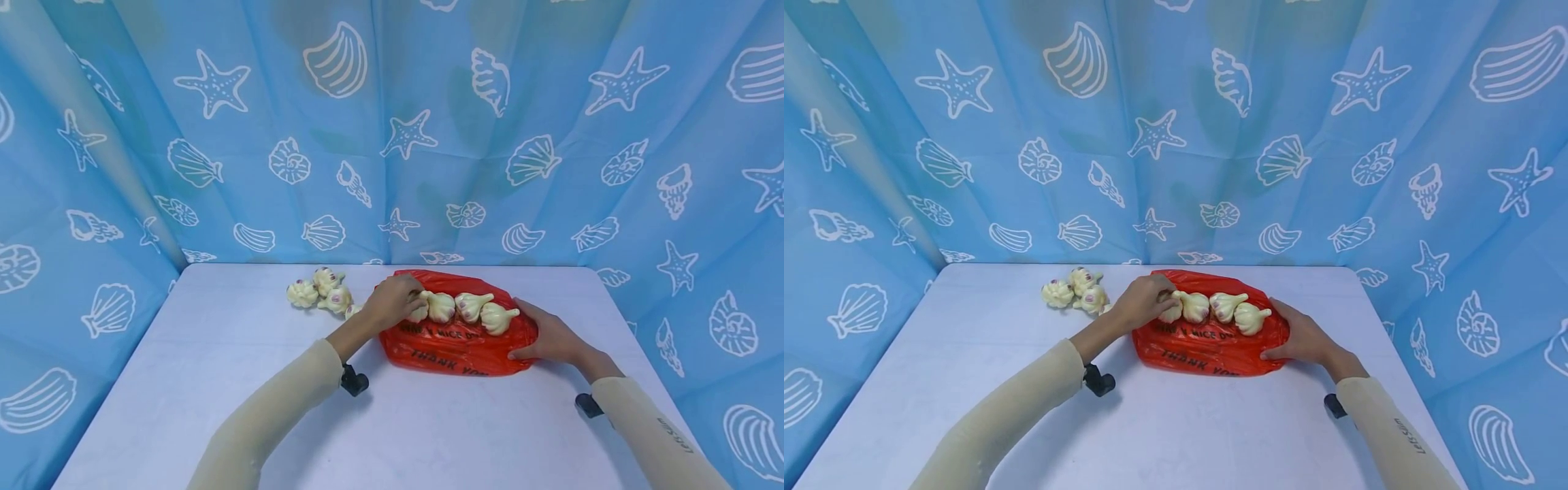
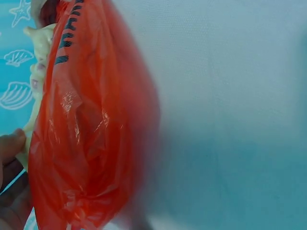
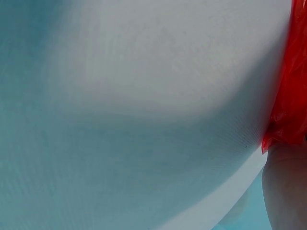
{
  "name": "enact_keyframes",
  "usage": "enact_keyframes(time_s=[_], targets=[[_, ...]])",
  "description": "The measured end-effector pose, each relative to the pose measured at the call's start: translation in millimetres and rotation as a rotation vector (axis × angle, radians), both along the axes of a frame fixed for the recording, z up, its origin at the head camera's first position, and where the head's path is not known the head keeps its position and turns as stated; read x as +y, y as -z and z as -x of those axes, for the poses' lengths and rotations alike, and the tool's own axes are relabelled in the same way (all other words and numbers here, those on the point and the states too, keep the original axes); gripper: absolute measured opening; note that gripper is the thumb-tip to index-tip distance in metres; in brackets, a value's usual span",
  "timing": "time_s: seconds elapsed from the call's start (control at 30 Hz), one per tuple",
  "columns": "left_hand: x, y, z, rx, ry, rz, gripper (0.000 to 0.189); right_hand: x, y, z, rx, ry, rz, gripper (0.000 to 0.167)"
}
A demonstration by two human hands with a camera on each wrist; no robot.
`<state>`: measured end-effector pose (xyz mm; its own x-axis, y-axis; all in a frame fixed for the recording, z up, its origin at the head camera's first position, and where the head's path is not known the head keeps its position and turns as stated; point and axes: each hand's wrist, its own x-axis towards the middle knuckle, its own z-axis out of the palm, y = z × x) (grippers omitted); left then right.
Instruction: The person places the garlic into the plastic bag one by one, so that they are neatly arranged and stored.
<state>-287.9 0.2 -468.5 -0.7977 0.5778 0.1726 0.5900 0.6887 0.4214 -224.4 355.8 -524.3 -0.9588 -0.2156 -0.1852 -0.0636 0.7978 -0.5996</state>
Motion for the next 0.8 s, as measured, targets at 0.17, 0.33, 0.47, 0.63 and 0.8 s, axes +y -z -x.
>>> enact_keyframes(time_s=[0.17, 0.33, 0.47, 0.63, 0.8], targets=[[3.3, 2.3, 1.5, -0.029, -0.061, -0.067, 0.028, 0, 1.3, 1.1, -0.003, 0.001, 0.004, 0.135], [8.6, 9.2, 5.4, -0.024, -0.066, -0.162, 0.025, 0, 2.1, 1.5, 0.004, 0.001, 0.004, 0.135], [11.8, 11.8, 5.3, -0.070, -0.086, -0.182, 0.029, -1, 1.7, 1.1, 0.006, 0.001, 0.000, 0.135], [16.6, 9.8, 4.4, -0.102, -0.091, -0.127, 0.033, -2, 0.2, 0.9, 0.006, -0.003, 0.000, 0.135], [25.7, 9.2, 3.9, -0.103, -0.078, -0.046, 0.043, -2, 0.2, 0.2, 0.003, 0.001, 0.007, 0.134]])
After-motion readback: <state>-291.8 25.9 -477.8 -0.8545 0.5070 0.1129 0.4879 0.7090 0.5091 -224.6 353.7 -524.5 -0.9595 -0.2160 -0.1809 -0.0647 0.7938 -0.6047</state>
